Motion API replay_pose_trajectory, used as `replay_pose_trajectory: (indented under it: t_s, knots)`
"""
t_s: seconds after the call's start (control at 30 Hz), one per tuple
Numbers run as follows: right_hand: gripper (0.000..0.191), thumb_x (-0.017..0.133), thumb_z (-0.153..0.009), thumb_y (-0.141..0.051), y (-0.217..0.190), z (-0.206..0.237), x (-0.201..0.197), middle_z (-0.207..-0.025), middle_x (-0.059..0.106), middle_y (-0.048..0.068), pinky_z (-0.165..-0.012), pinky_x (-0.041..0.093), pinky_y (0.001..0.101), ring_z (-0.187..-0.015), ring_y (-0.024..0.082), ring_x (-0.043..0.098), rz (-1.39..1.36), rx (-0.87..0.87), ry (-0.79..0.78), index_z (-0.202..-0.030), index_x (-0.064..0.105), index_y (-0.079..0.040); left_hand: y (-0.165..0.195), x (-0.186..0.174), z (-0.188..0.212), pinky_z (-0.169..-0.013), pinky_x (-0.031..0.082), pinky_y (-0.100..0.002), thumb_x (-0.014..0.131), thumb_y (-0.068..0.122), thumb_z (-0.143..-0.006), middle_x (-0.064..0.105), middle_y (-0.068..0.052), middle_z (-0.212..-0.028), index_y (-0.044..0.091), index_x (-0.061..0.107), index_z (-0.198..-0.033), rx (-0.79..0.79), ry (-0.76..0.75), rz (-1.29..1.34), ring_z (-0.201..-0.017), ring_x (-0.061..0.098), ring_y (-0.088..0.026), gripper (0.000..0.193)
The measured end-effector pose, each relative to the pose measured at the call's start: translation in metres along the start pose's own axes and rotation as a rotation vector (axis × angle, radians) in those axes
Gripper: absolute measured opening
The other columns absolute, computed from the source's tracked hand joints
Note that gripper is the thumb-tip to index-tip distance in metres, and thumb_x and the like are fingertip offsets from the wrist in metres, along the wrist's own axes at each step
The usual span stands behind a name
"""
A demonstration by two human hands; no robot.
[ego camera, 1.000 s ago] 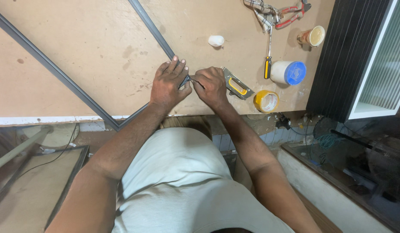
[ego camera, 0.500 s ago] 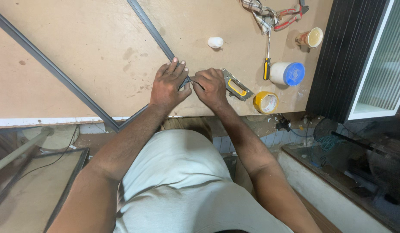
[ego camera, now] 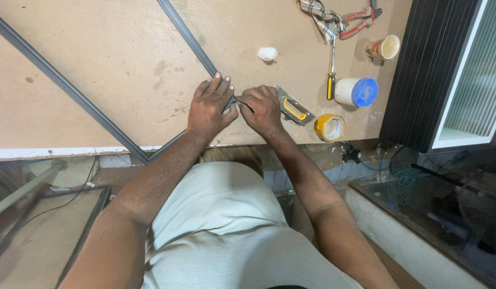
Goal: The person joins the corners of a dark picture frame on a workbench, pressing the mitred joints together and driving staples into them with a hand staple gun. They apply glue from a small bottle into a joint, press the pieces together, and wipe the frame edge with a cloth, finishing with the glazed frame standing on the bench.
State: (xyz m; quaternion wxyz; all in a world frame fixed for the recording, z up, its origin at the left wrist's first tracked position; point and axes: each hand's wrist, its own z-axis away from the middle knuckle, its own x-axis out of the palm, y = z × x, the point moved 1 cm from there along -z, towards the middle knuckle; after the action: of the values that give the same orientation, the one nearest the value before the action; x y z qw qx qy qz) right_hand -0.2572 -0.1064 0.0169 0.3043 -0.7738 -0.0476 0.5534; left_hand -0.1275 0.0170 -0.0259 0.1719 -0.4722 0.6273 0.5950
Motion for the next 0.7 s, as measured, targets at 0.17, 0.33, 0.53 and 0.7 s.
replay_pose_trajectory:
  t_s: [0.17, 0.33, 0.53, 0.7]
  knots:
    - [0.017, 0.078, -0.083, -0.009, -0.009, -0.007, -0.006, -0.097, 0.069, -0.001, -0.087, 0.044, 0.0406, -0.094, 0.021, 0.062, -0.005, -0.006, -0.003, -0.100, 0.077, -0.013, 0.000, -0.002, 0.001, -0.117, 0.042, -0.048, 0.078, 0.016, -0.088, 0.070, -0.016, -0.135, 0.002, 0.074, -0.118, 0.004, 0.014, 0.006, -0.138, 0.058, -0.029, 0.033]
    - [0.014, 0.077, -0.080, -0.010, -0.018, -0.016, -0.027, -0.100, 0.068, 0.001, -0.089, 0.046, 0.0426, -0.097, 0.025, 0.063, -0.001, -0.023, 0.046, -0.094, 0.073, -0.013, 0.012, -0.009, -0.002, -0.116, 0.041, -0.050, 0.081, 0.018, -0.082, 0.069, -0.018, -0.136, 0.000, 0.073, -0.120, 0.019, 0.027, 0.060, -0.136, 0.058, -0.035, 0.042]
    - [0.015, 0.075, -0.081, -0.016, -0.020, -0.012, -0.080, -0.102, 0.065, -0.001, -0.093, 0.048, 0.0433, -0.101, 0.023, 0.063, 0.040, -0.034, 0.060, -0.095, 0.071, -0.017, 0.047, -0.006, -0.004, -0.119, 0.043, -0.048, 0.078, 0.024, -0.090, 0.070, -0.016, -0.137, 0.001, 0.074, -0.122, 0.038, -0.006, 0.004, -0.136, 0.061, -0.037, 0.039]
    - [0.017, 0.076, -0.079, -0.024, -0.028, -0.001, -0.105, -0.099, 0.062, -0.006, -0.091, 0.046, 0.0397, -0.097, 0.017, 0.062, 0.042, 0.010, 0.056, -0.096, 0.073, -0.023, 0.061, -0.001, 0.003, -0.114, 0.042, -0.041, 0.076, 0.026, -0.097, 0.072, -0.011, -0.135, 0.005, 0.075, -0.120, 0.085, 0.028, -0.089, -0.134, 0.061, -0.033, 0.031]
